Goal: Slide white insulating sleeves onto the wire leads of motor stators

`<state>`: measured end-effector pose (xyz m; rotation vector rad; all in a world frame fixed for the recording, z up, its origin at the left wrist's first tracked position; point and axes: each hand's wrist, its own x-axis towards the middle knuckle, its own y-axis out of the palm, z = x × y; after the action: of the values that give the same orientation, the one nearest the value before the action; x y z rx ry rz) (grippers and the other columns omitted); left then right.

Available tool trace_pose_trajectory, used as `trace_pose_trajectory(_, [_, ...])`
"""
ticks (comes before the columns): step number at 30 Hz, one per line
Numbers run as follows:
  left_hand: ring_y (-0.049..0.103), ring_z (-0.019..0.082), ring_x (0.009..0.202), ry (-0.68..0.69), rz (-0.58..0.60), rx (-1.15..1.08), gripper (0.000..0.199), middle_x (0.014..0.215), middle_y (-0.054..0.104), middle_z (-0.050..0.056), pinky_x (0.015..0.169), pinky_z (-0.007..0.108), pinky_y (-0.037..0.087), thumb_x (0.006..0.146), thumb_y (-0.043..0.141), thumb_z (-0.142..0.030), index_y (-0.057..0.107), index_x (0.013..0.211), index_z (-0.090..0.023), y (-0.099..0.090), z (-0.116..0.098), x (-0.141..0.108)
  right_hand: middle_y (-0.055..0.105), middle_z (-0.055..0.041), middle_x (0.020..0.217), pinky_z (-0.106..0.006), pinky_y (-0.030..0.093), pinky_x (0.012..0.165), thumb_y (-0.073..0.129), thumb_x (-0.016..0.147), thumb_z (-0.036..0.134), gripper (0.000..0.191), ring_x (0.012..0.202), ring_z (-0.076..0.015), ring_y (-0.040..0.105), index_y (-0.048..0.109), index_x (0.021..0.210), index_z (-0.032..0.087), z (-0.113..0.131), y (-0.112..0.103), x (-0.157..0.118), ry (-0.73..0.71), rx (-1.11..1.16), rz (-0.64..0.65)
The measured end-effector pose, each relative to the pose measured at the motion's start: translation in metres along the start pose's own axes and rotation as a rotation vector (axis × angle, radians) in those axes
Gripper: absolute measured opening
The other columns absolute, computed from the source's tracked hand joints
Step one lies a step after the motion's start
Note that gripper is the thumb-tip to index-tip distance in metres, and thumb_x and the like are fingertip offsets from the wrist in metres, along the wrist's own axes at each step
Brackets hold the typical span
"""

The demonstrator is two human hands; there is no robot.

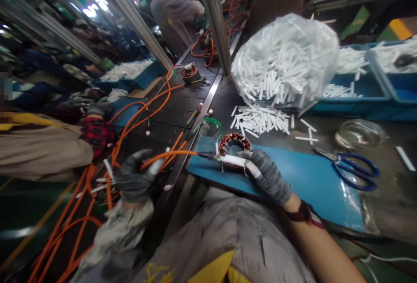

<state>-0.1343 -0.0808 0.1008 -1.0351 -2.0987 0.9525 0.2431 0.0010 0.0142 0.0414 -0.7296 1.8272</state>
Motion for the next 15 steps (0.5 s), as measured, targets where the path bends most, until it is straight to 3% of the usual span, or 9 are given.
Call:
trace_pose_trajectory(2, [0.071, 0.037, 0.102, 0.174, -0.208, 0.161, 0.064, 0.095, 0.079, 0.008, 0.098, 0.056, 0.054, 0.062, 0.072, -0.077, 0.081, 0.106, -0.032, -0.007, -0.002, 0.035, 0.076, -0.0063, 0.118, -0.040, 0.059, 0.100, 0.051, 0.104, 0.039, 0.032, 0.106, -0.0222, 0.073, 0.069, 0.128, 0.027, 0.005, 0.003, 0.000, 0.008, 0.017, 0.021])
trace_pose_trajectory(3, [0.071, 0.037, 0.099, 0.274, -0.257, 0.237, 0.067, 0.093, 0.079, 0.010, 0.097, 0.055, 0.054, 0.062, 0.070, -0.080, 0.082, 0.104, -0.029, -0.005, -0.004, 0.052, 0.076, -0.0060, 0.118, -0.040, 0.059, 0.099, 0.053, 0.104, 0.039, 0.031, 0.106, -0.0221, 0.073, 0.070, 0.128, 0.027, 0.007, 0.004, -0.001, 0.010, 0.023, 0.019])
trace_pose_trajectory(5, [0.072, 0.034, 0.096, 0.393, -0.258, 0.320, 0.065, 0.094, 0.079, 0.013, 0.095, 0.051, 0.055, 0.077, 0.057, -0.076, 0.081, 0.106, -0.024, 0.008, -0.012, 0.078, 0.077, -0.0054, 0.119, -0.039, 0.059, 0.099, 0.055, 0.103, 0.039, 0.030, 0.107, -0.0217, 0.073, 0.070, 0.127, 0.027, 0.012, 0.004, -0.002, 0.030, 0.034, -0.019])
trace_pose_trajectory(7, [0.071, 0.030, 0.100, 0.439, -0.095, 0.334, 0.056, 0.101, 0.079, 0.013, 0.097, 0.045, 0.055, 0.090, 0.047, -0.061, 0.078, 0.111, -0.020, 0.031, -0.024, 0.091, 0.077, -0.0051, 0.119, -0.038, 0.059, 0.099, 0.054, 0.104, 0.035, 0.029, 0.108, -0.0208, 0.072, 0.071, 0.126, 0.027, 0.015, 0.001, -0.005, 0.068, 0.037, -0.087])
trace_pose_trajectory(10, [0.071, 0.027, 0.104, 0.540, 0.148, 0.199, 0.043, 0.110, 0.078, 0.011, 0.098, 0.040, 0.055, 0.093, 0.050, -0.047, 0.075, 0.117, -0.020, 0.065, -0.048, 0.081, 0.076, -0.0054, 0.123, -0.040, 0.056, 0.102, 0.054, 0.104, 0.031, 0.031, 0.112, -0.0210, 0.071, 0.070, 0.129, 0.027, 0.015, -0.005, -0.013, 0.102, -0.020, -0.173])
trace_pose_trajectory(15, [0.067, 0.024, 0.120, 0.988, 0.480, -0.107, 0.035, 0.124, 0.074, 0.005, 0.115, 0.042, 0.046, 0.096, 0.060, -0.042, 0.071, 0.126, -0.028, 0.094, -0.105, 0.038, 0.073, -0.0068, 0.131, -0.046, 0.051, 0.107, 0.056, 0.103, 0.036, 0.038, 0.120, -0.0246, 0.066, 0.065, 0.139, 0.028, 0.006, -0.003, -0.018, -0.016, -0.102, -0.026])
